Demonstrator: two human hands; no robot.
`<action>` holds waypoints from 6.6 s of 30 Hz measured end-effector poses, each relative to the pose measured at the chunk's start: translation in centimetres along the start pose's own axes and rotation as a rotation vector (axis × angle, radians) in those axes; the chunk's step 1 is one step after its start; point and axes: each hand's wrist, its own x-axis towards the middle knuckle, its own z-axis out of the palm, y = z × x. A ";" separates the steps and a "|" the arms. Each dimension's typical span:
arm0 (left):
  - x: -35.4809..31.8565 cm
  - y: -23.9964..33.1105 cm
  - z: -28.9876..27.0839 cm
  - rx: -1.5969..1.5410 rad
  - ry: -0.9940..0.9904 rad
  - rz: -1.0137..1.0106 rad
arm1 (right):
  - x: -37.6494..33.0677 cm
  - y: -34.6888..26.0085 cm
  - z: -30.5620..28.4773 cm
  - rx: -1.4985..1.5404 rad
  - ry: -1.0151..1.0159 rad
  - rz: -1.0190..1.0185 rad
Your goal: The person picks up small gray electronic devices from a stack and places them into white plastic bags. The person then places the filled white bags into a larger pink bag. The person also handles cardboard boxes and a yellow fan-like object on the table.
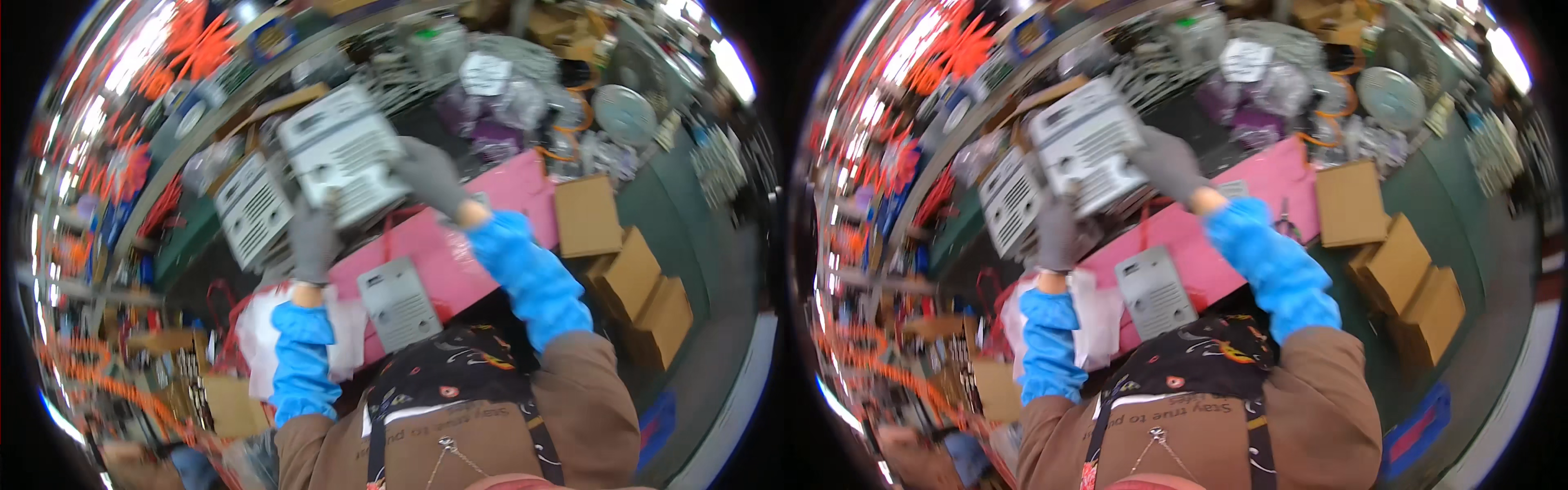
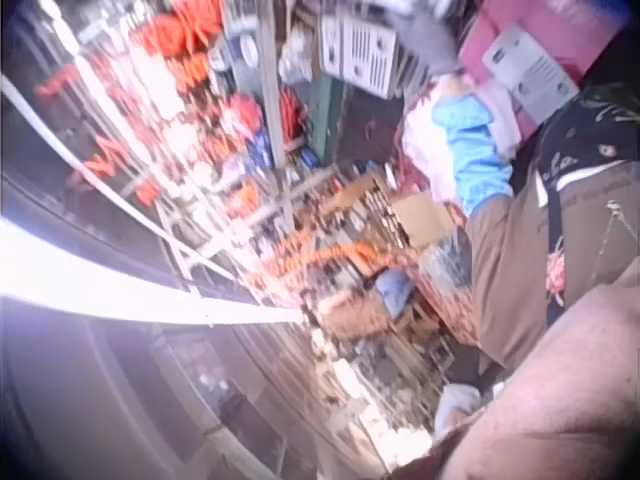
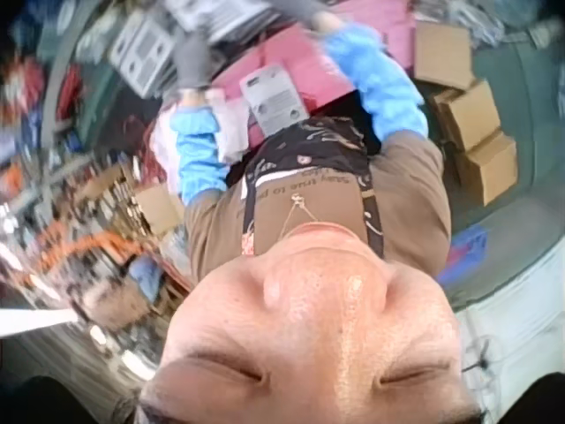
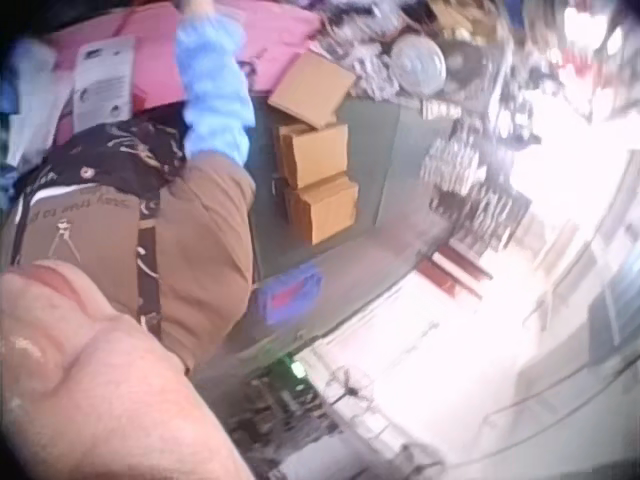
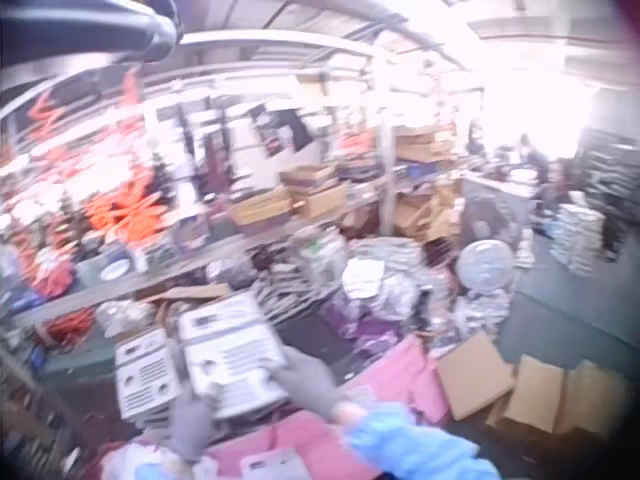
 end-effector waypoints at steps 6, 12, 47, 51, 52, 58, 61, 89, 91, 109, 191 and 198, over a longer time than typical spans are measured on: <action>9.1 -2.6 0.4 0.414 0.161 0.245 | 10.0 0.6 1.2 -0.605 -0.150 -0.023; 11.3 -2.8 0.3 0.574 0.017 0.015 | 12.1 1.6 0.8 -0.618 -0.162 -0.033; -8.4 0.9 13.4 0.332 -0.322 -0.018 | -9.1 26.5 -5.5 -1.125 -0.205 0.157; -9.6 1.1 15.2 0.350 -0.441 0.026 | -8.9 28.4 -3.7 -1.247 -0.174 0.129; -9.7 1.2 15.7 0.337 -0.448 0.034 | -8.7 28.0 -3.5 -1.237 -0.195 0.147; -9.7 1.5 17.2 0.311 -0.475 0.104 | -8.7 27.2 -1.1 -1.303 -0.254 0.223; -10.0 1.4 17.2 0.298 -0.465 0.110 | -9.2 27.0 -1.1 -1.213 -0.305 0.207; -12.0 -0.2 16.7 -0.369 -0.303 -0.161 | -18.0 12.7 -3.6 -0.389 0.064 -0.143; -12.4 -0.2 16.5 -0.382 -0.287 -0.152 | -18.4 12.3 -3.6 -0.364 0.079 -0.165; -16.5 -0.6 9.7 -0.563 -0.268 -0.280 | -21.0 8.6 0.7 -0.339 0.031 -0.260; -14.3 -17.3 -16.0 1.320 0.271 -0.151 | -19.6 6.5 1.9 -0.669 -0.200 0.404; -16.5 -6.9 -4.9 -0.135 0.000 -0.270 | -19.6 7.0 4.4 -0.877 0.145 -0.569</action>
